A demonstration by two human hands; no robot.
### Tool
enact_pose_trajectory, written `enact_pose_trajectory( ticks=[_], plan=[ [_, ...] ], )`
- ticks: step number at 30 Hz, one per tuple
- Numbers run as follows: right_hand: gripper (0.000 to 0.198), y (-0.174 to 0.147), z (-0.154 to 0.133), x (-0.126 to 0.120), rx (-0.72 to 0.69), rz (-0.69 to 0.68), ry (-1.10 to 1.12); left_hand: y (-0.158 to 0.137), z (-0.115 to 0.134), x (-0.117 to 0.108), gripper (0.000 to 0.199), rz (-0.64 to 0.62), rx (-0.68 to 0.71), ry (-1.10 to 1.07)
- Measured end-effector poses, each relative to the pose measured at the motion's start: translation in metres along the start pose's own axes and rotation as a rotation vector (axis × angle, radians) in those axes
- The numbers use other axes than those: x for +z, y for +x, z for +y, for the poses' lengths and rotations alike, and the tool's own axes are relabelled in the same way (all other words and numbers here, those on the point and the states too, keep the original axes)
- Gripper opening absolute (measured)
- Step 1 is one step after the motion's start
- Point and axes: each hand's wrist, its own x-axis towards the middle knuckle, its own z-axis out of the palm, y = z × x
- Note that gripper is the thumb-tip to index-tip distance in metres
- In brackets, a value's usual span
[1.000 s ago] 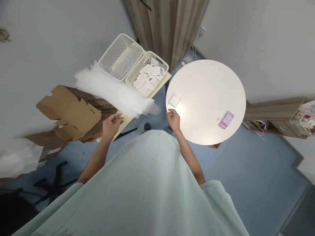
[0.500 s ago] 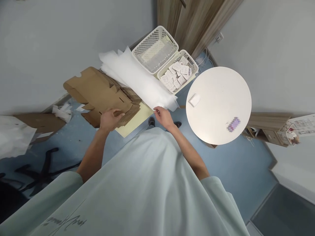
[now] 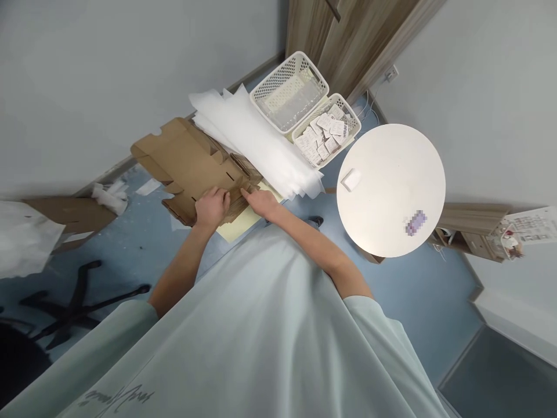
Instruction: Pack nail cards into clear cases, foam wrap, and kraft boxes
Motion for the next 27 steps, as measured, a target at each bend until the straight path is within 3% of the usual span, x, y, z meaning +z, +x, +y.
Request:
enact_pose_trajectory(
  ticks=[9,14,18,23,25,27],
  plan=[
    [0.051,0.01,-0.007,-0.004,0.015,-0.182,-0.143,-0.008,-0.004,-0.003,0.036,0.004,0.049,-0.022],
    [0.05,0.013,-0.012,-0.007,0.02,-0.191,-0.111,-0.018,-0.008,-0.018,0.033,0.185,0.068,-0.12],
    [0.058,0.011,-0.019,-0.006,0.044,-0.191,-0.074,-0.023,-0.002,-0.052,0.029,0.415,0.134,-0.177],
    [0.044,-0.009,-0.017,-0.015,0.014,-0.051,0.05,-0.026,0.022,-0.11,0.03,0.658,0.269,-0.207],
    [0.036,-0.029,-0.006,-0.028,0.008,0.076,0.171,-0.027,0.038,-0.129,0.029,0.771,0.405,-0.202],
    [0.036,-0.057,0.012,-0.047,-0.014,0.287,0.363,-0.027,0.059,-0.142,0.028,0.859,0.546,-0.217]
  ],
)
